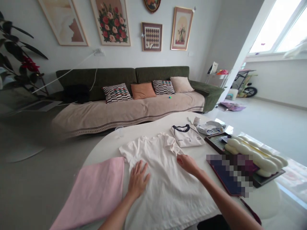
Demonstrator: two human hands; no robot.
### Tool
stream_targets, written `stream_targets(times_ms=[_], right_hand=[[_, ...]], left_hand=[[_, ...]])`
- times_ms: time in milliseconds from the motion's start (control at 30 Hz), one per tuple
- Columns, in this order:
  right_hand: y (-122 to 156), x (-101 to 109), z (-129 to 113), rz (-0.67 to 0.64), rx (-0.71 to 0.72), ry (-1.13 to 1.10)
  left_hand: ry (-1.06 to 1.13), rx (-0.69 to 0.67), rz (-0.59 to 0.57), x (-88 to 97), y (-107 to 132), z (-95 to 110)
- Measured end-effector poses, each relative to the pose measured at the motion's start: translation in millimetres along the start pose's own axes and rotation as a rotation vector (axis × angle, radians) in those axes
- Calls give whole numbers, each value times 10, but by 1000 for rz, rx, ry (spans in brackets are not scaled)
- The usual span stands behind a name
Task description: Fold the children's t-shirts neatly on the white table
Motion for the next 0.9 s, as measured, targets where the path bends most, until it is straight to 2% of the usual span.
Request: stream_targets(times_ms=[100, 200, 300, 400, 467, 600, 700, 767, 900], right_hand=[[-474, 88, 121, 42, -97, 45], [-835, 92, 110, 70, -141, 87], [-1052, 28, 59, 74, -147, 110], [-1210, 76, 158, 80, -165, 84], [-1310, 236, 368, 99, -203, 45], [-1414, 685, 1037, 182, -375, -29], [-1362, 838, 1428, 242, -515, -50], [-1316, 775, 1510, 245, -538, -65], [-1230, 404, 1469, 168, -500, -102]], left_hand=[[-24, -5, 1, 7, 10, -25], [-34, 3, -1, 13, -20, -36], [-39, 11, -1, 1, -45, -47], [-43, 9, -1, -18, -54, -58], [-49, 14, -1, -28, -57, -68], [-50, 23, -12, -32, -61, -63], [-38, 32, -30, -20, -62, -54], [-28, 36, -36, -5, -63, -51], [-5, 30, -40, 25, -64, -43]])
Point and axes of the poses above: each hand's wrist, its own y-axis away from the middle knuckle, its own x-axis out of the back of the hand, z = x × y, the point moved 8 cm from there along -y, towards the middle knuckle, and after that the axes turned 4 degrees about -z, right-handed, at the moved point
